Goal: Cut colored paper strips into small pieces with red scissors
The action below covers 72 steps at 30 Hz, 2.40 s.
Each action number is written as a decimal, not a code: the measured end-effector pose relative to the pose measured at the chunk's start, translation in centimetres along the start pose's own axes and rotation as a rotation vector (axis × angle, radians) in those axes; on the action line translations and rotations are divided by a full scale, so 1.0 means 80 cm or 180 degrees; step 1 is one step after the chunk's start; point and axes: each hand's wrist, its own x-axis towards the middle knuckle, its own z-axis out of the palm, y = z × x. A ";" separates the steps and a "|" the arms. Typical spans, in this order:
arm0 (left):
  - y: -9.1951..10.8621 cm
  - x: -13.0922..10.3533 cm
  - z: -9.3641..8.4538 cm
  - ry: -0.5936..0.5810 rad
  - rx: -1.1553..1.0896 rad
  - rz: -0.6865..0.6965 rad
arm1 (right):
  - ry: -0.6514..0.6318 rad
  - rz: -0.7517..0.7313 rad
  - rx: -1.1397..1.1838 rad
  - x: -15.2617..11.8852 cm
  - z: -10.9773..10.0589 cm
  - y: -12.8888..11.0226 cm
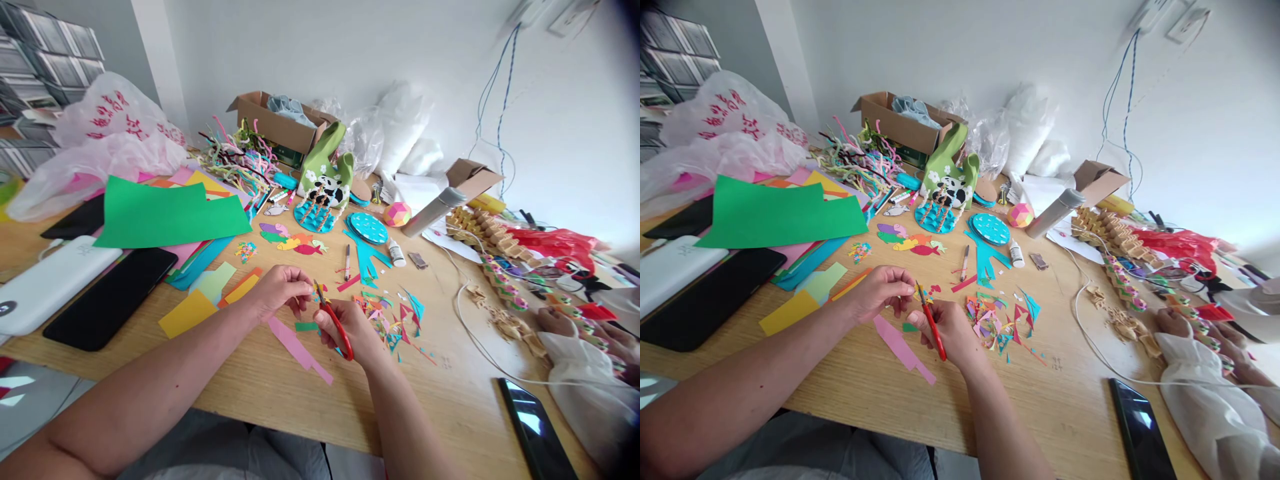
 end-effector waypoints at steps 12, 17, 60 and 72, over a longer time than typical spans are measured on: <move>0.001 0.000 -0.001 0.0012 0.0021 -0.0014 | 0.0024 0.0035 -0.0008 -0.001 0.000 -0.002; 0.002 0.000 -0.001 0.0029 0.0087 0.0001 | 0.0001 0.0047 -0.0010 -0.001 0.001 -0.002; -0.008 0.003 0.000 -0.0001 -0.0014 0.0095 | -0.0008 -0.0072 -0.0143 -0.002 0.002 -0.004; -0.005 0.002 -0.001 0.0005 -0.0034 0.0083 | 0.0040 0.0049 -0.0106 -0.002 0.002 -0.003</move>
